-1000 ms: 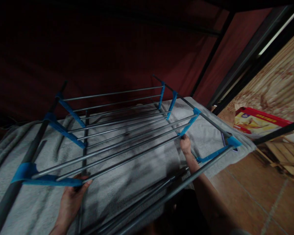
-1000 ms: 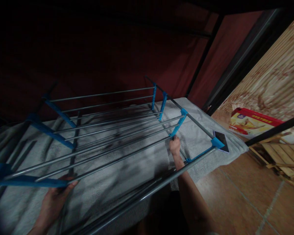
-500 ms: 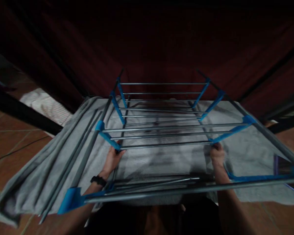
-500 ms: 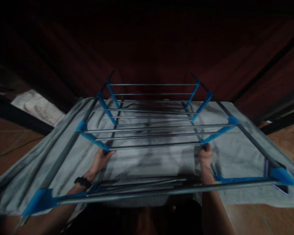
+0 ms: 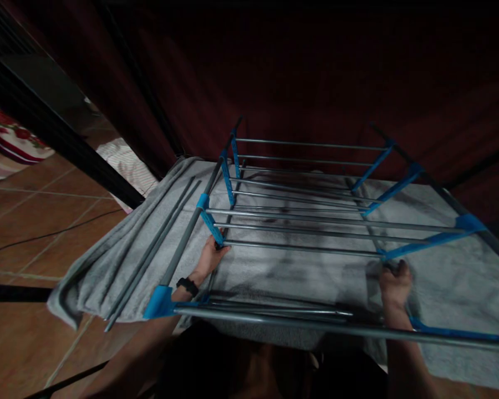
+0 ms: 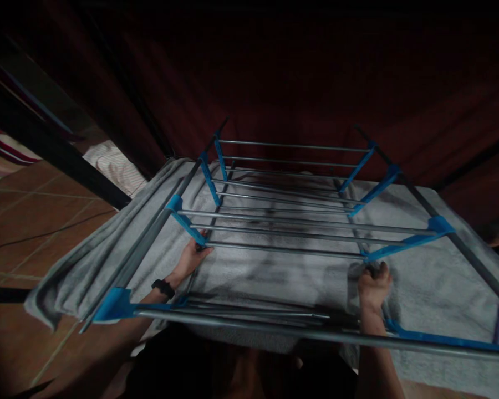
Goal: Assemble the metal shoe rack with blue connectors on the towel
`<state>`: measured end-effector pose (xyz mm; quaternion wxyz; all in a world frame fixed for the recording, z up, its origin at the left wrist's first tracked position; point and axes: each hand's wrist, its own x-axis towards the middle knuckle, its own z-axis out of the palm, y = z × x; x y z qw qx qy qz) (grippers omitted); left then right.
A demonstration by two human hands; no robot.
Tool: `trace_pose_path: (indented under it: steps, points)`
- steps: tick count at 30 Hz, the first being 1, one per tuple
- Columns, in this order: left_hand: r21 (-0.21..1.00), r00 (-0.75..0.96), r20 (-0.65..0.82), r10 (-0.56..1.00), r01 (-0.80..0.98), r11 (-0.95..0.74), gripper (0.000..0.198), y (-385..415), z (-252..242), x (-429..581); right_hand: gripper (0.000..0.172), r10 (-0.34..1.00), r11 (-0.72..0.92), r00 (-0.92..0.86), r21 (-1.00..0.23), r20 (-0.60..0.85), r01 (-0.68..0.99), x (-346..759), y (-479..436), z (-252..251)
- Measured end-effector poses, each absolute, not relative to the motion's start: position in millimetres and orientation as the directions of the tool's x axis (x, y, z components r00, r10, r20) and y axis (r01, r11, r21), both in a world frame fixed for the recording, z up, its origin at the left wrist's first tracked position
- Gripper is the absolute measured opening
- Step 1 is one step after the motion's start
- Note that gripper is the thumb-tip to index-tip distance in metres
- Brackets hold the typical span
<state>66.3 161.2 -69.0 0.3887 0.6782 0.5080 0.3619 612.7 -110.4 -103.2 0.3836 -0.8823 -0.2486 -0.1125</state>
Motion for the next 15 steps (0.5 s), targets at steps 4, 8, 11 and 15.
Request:
trace_pose_path:
  steps: [4, 8, 11, 15]
  points:
    - [0.902, 0.233, 0.073, 0.970, 0.399, -0.164, 0.049, 162, -68, 64, 0.067, 0.324, -0.612, 0.889, -0.645, 0.323, 0.457, 591, -105, -83]
    - [0.885, 0.242, 0.110, 0.964, 0.418, -0.206, 0.047, 163, -67, 63, 0.075, 0.321, -0.591, 0.914, -0.702, 0.248, 0.398, 558, -102, -61]
    - [0.841, 0.266, 0.158, 0.951, 0.468, -0.270, 0.043, 166, -66, 63, 0.071, 0.370, -0.534, 0.907, -0.754, 0.199, 0.383, 526, -112, -54]
    - [0.801, 0.277, 0.127, 0.952, 0.538, -0.263, 0.043, 173, -64, 62, 0.064, 0.470, -0.416, 0.880, -0.861, 0.072, 0.292, 476, -139, -53]
